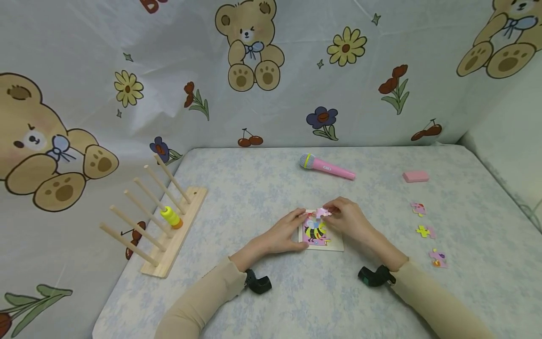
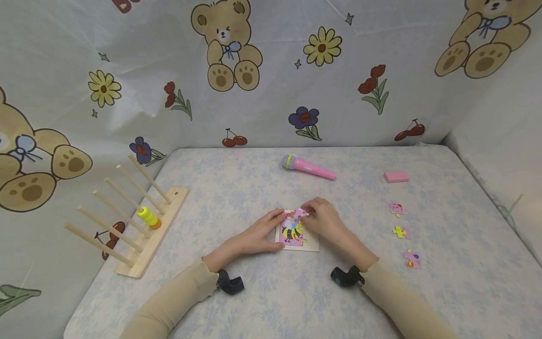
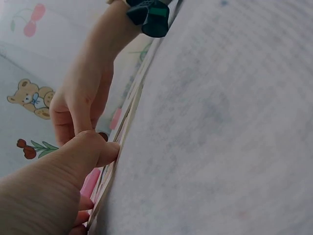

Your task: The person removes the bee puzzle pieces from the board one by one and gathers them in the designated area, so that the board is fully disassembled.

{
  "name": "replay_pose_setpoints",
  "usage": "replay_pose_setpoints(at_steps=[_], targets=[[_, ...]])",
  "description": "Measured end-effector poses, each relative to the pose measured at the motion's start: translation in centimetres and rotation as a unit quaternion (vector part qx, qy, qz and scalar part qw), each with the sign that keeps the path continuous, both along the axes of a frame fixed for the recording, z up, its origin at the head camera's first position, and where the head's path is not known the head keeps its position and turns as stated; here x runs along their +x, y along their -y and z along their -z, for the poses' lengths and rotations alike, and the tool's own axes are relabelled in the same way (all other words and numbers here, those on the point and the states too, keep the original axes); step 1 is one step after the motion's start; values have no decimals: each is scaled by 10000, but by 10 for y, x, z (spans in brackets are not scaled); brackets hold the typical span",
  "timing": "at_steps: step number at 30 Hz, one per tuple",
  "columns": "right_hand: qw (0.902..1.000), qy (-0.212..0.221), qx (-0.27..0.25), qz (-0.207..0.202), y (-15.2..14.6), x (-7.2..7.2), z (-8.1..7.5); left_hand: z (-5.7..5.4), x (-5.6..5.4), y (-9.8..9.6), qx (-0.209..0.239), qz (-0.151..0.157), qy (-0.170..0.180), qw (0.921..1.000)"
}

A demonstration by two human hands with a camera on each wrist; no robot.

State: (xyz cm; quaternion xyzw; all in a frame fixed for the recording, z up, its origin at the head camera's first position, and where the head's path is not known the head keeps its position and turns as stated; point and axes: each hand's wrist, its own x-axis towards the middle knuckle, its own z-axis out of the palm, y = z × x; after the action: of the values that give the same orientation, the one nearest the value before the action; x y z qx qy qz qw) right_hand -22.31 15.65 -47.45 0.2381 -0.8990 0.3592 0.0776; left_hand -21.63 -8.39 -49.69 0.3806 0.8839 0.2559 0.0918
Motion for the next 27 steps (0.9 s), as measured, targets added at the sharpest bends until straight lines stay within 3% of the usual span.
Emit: replay_pose_setpoints(at_steps=[7, 13, 17, 27], targets=[[9996, 192, -79, 200, -39, -6, -19, 0, 0, -1, -81, -64, 80, 9999], [9988, 97, 328, 362, -90, -9, -34, -1, 1, 0, -59, -100, 163, 9998], [9964, 304, 631, 480, -124, -12, -41, 0, 0, 1, -58, -116, 165, 9998], [9895, 861, 1037, 521, -167, -24, -38, 1, 0, 0, -74, -141, 244, 9996]])
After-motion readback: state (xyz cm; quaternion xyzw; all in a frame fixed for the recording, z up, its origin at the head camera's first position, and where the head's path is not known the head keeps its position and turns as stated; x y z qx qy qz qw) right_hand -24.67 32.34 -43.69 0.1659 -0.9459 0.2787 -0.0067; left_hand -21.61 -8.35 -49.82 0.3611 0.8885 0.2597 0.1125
